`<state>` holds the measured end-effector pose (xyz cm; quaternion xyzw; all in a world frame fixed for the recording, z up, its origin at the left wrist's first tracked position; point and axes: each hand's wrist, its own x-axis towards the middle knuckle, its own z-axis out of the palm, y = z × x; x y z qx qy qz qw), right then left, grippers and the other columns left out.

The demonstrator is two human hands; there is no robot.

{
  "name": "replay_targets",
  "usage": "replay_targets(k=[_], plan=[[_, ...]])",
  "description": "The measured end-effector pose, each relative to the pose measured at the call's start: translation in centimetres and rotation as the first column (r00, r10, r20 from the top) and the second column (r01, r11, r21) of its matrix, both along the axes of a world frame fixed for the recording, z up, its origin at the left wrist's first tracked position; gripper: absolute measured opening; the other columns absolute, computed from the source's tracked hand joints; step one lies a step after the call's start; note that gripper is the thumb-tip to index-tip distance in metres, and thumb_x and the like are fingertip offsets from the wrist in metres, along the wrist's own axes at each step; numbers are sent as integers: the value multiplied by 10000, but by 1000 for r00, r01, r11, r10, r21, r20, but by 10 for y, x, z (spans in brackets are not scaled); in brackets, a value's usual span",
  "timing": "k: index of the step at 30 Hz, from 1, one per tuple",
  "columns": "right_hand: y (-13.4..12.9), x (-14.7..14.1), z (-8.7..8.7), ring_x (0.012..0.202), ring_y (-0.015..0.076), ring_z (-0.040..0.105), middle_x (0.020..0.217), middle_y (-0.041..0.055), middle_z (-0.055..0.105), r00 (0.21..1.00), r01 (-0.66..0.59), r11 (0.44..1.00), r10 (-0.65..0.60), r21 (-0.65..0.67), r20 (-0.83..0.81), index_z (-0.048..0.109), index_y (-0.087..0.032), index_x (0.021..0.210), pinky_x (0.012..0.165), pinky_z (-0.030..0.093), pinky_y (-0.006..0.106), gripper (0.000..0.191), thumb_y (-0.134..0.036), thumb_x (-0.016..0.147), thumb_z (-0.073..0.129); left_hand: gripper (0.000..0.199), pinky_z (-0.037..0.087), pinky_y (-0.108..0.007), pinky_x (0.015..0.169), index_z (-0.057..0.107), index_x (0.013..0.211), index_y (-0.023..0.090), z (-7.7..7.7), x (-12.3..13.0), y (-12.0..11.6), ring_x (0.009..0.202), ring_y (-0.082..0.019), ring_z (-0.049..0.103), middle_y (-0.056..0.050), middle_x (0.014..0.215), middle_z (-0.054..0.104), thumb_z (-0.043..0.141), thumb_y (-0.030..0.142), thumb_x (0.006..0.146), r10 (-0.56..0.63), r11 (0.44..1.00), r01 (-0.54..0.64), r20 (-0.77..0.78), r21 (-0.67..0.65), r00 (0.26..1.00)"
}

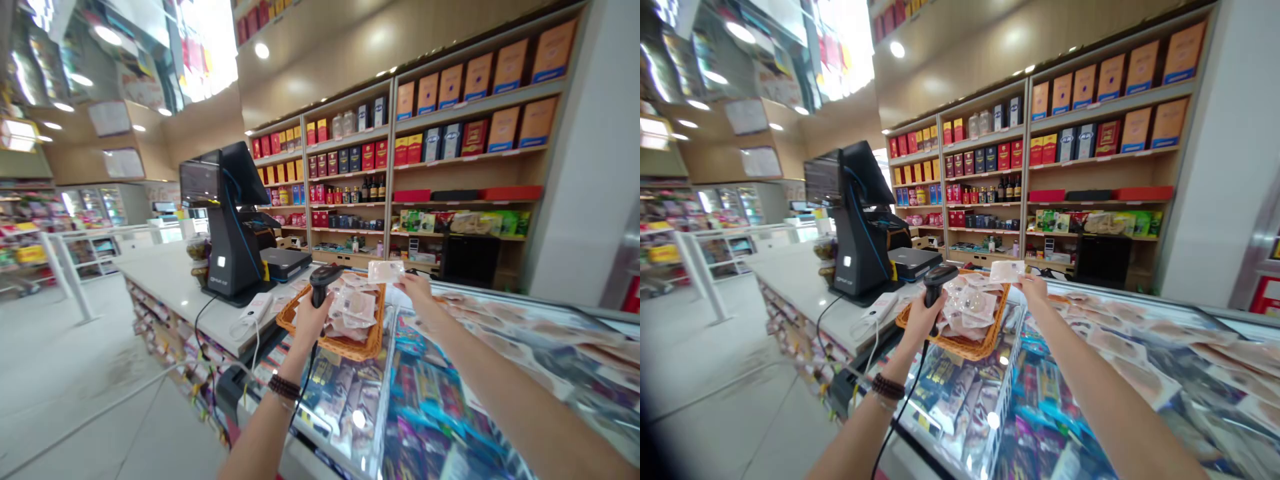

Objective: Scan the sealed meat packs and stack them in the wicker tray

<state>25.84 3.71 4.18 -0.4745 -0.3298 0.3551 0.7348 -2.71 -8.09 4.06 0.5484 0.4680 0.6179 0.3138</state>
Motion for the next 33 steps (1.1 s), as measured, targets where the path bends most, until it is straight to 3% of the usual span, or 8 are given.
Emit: replay_targets(k=[3, 6, 11, 18, 24, 28, 31, 33], plan=[[21, -52, 10, 516, 132, 710, 566, -32, 680, 992, -114, 991, 110, -67, -61, 717, -193, 731, 538, 611, 167, 222, 0, 715, 824, 461, 428, -246, 472, 621, 822, 208, -13, -30, 0, 424, -142, 525, 54, 491, 531, 797, 628, 755, 71, 997, -71, -35, -15, 997], [33, -89, 10, 583, 153, 755, 602, -18, 721, 973, -227, 971, 223, -71, -55, 731, -198, 768, 614, 650, 198, 247, 19, 688, 818, 497, 426, -255, 458, 630, 852, 199, -26, -49, -5, 412, -139, 498, 58, 499, 532, 794, 656, 745, 107, 994, -108, -41, -27, 993], [30, -90, -12, 781, 237, 828, 728, 15, 804, 954, -287, 958, 287, -17, 86, 767, -222, 831, 797, 717, 357, 228, -104, 661, 863, 491, 399, -236, 422, 640, 838, 186, -35, -49, -14, 400, -125, 496, 44, 516, 551, 804, 641, 752, 114, 993, -115, -35, -31, 993], [-21, 20, -35, 926, 273, 832, 802, 68, 823, 977, -141, 990, 137, 13, 163, 755, -221, 745, 947, 696, 432, 92, -160, 736, 824, 445, 560, -268, 488, 671, 891, 183, -35, 2, -14, 439, -144, 571, 53, 530, 557, 867, 562, 764, -63, 996, 64, 13, -65, 998], [-90, 139, -40, 881, 258, 801, 776, 59, 810, 941, 182, 981, -156, -62, 300, 761, -212, 758, 886, 665, 409, 24, -221, 773, 777, 426, 543, -252, 481, 676, 875, 175, -27, 78, -21, 440, -128, 551, 55, 535, 543, 863, 544, 775, -237, 970, 237, 8, -46, 972], [-137, 198, -53, 940, 272, 787, 855, 72, 828, 781, 407, 909, -294, -91, 551, 771, -216, 814, 944, 621, 431, 87, -292, 818, 727, 429, 549, -252, 485, 665, 900, 184, -25, 135, -30, 435, -117, 532, 65, 546, 543, 872, 538, 774, -376, 924, 379, 59, -54, 925], [-167, 218, -78, 1099, 314, 765, 1056, 132, 840, 570, 535, 842, -300, -68, 765, 797, -209, 943, 1056, 570, 481, 187, -360, 853, 732, 412, 539, -244, 472, 660, 895, 189, -32, 172, -36, 424, -114, 525, 73, 538, 531, 878, 516, 770, -420, 902, 425, 73, -77, 905], [-182, 218, -98, 1230, 369, 719, 1188, 193, 813, 411, 596, 799, -222, -76, 884, 811, -185, 1028, 1120, 523, 529, 300, -413, 835, 795, 402, 552, -255, 476, 653, 880, 190, -40, 191, -38, 411, -114, 513, 77, 521, 518, 875, 508, 772, -446, 886, 451, 63, -109, 893]])
